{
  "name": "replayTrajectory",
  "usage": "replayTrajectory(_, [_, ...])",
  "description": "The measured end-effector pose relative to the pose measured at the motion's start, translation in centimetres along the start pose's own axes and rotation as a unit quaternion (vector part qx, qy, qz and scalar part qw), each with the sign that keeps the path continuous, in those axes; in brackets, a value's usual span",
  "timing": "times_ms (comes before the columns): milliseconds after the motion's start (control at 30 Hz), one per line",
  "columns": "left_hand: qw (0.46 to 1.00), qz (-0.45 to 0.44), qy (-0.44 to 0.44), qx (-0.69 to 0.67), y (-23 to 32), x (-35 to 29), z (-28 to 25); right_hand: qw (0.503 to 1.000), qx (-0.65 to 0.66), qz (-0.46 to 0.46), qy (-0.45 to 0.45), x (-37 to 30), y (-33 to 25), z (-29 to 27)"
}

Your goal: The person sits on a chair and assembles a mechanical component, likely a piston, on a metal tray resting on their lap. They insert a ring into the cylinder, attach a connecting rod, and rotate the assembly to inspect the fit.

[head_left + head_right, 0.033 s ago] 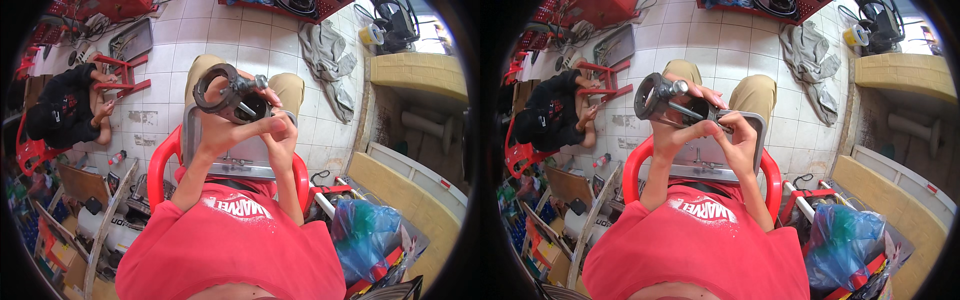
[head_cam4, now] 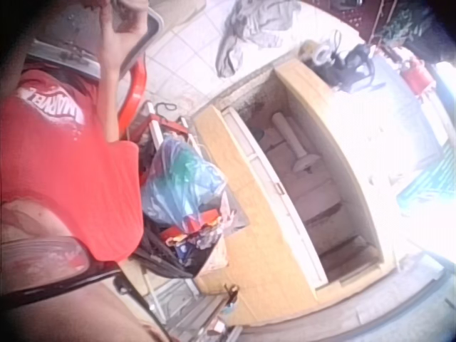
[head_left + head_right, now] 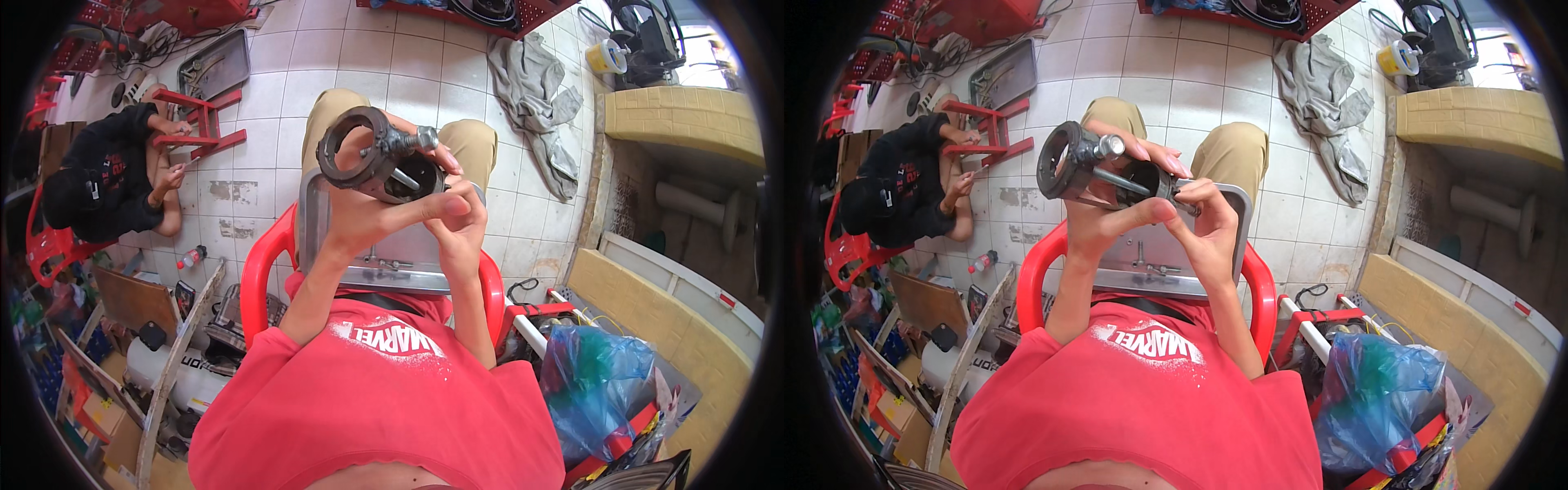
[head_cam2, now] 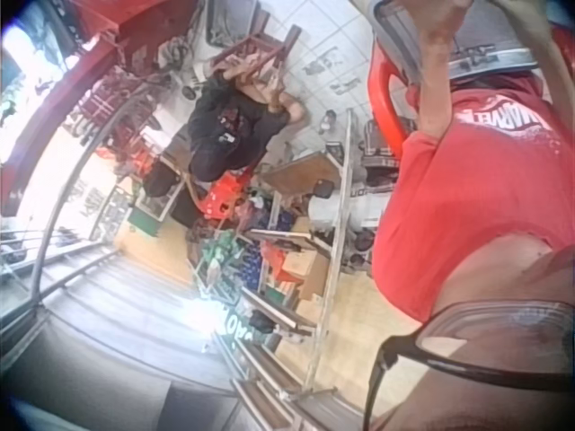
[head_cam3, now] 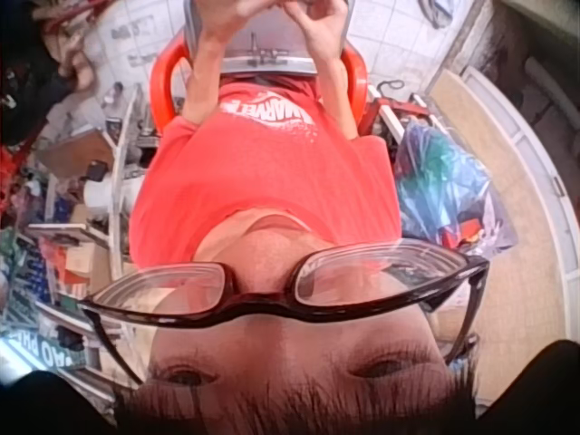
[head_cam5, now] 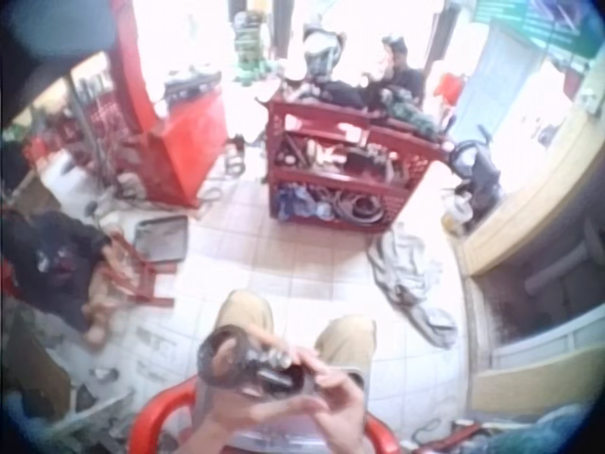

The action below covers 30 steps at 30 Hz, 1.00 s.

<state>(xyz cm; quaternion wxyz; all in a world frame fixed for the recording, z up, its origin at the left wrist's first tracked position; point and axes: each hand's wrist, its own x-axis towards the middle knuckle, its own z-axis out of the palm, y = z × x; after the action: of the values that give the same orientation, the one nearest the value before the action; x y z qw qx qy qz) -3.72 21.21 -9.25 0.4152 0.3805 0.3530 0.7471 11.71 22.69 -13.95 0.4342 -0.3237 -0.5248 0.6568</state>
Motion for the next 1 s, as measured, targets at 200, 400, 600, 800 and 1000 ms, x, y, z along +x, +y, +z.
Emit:
replayTrajectory(200, [0.984,0.039,-0.09,0.149,0.3,0.2,-0.5,0.98,0.14,0.139,0.037,0.1,0.8,-0.8])
replayTrajectory(400, [0.982,0.018,-0.083,0.171,0.7,-0.2,0.5,0.962,0.246,0.115,-0.031,0.3,1.2,-1.0])
replayTrajectory(600, [0.98,0.067,-0.075,0.17,0.2,0.0,0.9,0.978,0.059,0.192,-0.059,0.0,4.3,-3.6])
replayTrajectory(800, [0.979,0.081,-0.034,0.183,-0.5,0.0,1.6,0.964,0.218,0.133,-0.077,0.5,3.4,-2.4])
replayTrajectory(1000, [0.968,0.106,-0.053,0.222,-0.4,0.4,0.9,0.996,0.048,0.067,0.03,2.0,0.8,-3.3])
